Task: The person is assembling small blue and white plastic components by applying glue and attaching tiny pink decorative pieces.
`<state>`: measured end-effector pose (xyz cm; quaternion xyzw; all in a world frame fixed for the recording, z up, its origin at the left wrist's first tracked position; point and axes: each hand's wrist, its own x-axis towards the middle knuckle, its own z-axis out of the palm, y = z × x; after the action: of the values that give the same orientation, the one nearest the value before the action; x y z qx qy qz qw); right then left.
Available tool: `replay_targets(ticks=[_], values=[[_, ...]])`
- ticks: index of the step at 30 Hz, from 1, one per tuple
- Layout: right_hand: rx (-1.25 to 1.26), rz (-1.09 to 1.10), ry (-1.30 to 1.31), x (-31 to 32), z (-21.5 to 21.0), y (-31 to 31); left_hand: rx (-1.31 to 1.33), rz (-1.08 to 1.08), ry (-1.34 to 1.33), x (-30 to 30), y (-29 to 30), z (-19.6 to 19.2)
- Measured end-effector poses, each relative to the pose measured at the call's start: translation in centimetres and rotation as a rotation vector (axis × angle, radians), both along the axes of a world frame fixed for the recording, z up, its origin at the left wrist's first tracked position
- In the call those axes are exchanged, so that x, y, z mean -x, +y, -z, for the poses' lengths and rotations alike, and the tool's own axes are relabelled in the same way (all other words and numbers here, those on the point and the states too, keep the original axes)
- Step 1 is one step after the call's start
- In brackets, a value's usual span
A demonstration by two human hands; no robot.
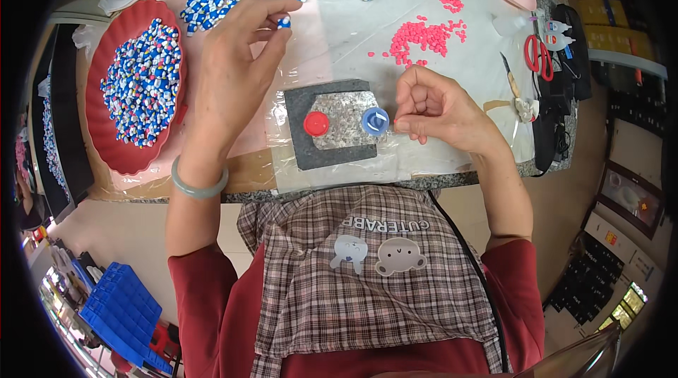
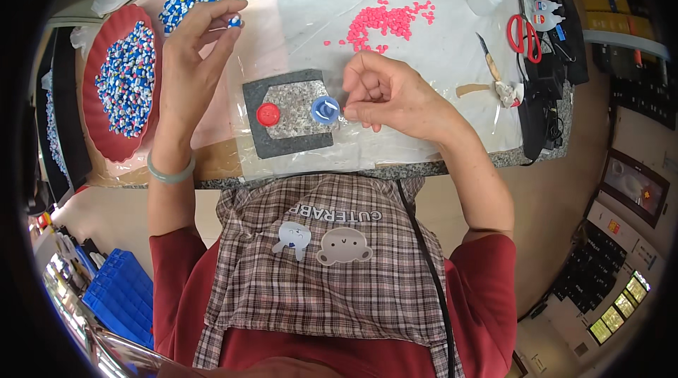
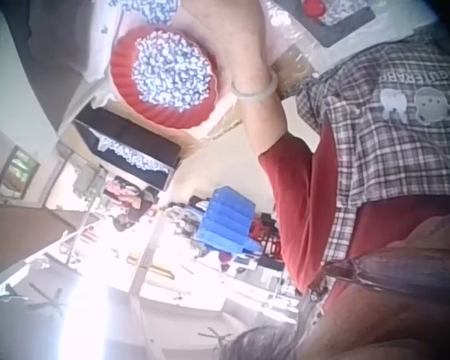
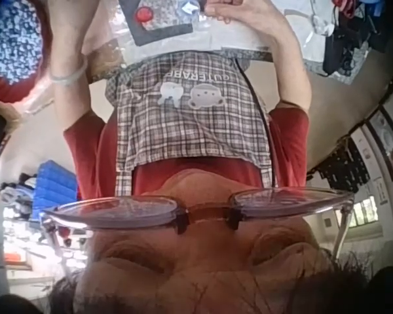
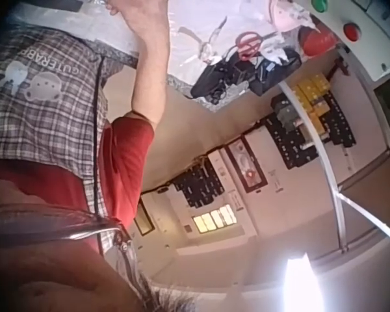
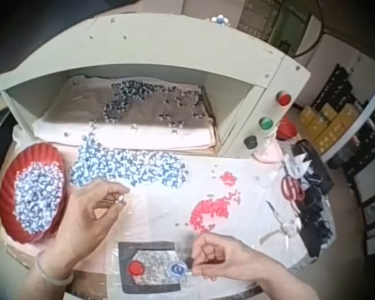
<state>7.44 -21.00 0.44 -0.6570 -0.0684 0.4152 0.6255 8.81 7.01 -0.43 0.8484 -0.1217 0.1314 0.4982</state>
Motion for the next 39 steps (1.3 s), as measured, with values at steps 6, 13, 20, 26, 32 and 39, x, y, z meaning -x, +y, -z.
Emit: replay_targets(ticks=[6, 13, 20, 26, 32, 39], values=[[0.017, -0.008, -0.016, 0.1, 0.2, 0.3, -0.184, 0.008, -0.06, 1.9, 0.1, -1.4], [0.078, -0.019, -0.045, 0.2, 0.0, 0.6, 0.061, 0.042, 0.022, 3.0, 0.0, -0.7], [0.099, -0.032, -0.057, 0.1, -0.2, 0.8, 0.287, 0.093, 0.181, 3.8, -0.6, -0.6], [0.046, -0.011, -0.054, 0.1, -1.5, 0.8, 0.526, 0.177, 0.387, 5.1, -2.2, -0.9], [-0.084, 0.105, -0.09, 0.7, -3.3, 2.0, 0.732, 0.271, 0.472, 6.2, -4.3, -0.6], [-0.087, 0.13, -0.112, 0.9, -3.3, 2.6, 0.527, 0.265, 0.378, 6.4, -5.1, -0.4]])
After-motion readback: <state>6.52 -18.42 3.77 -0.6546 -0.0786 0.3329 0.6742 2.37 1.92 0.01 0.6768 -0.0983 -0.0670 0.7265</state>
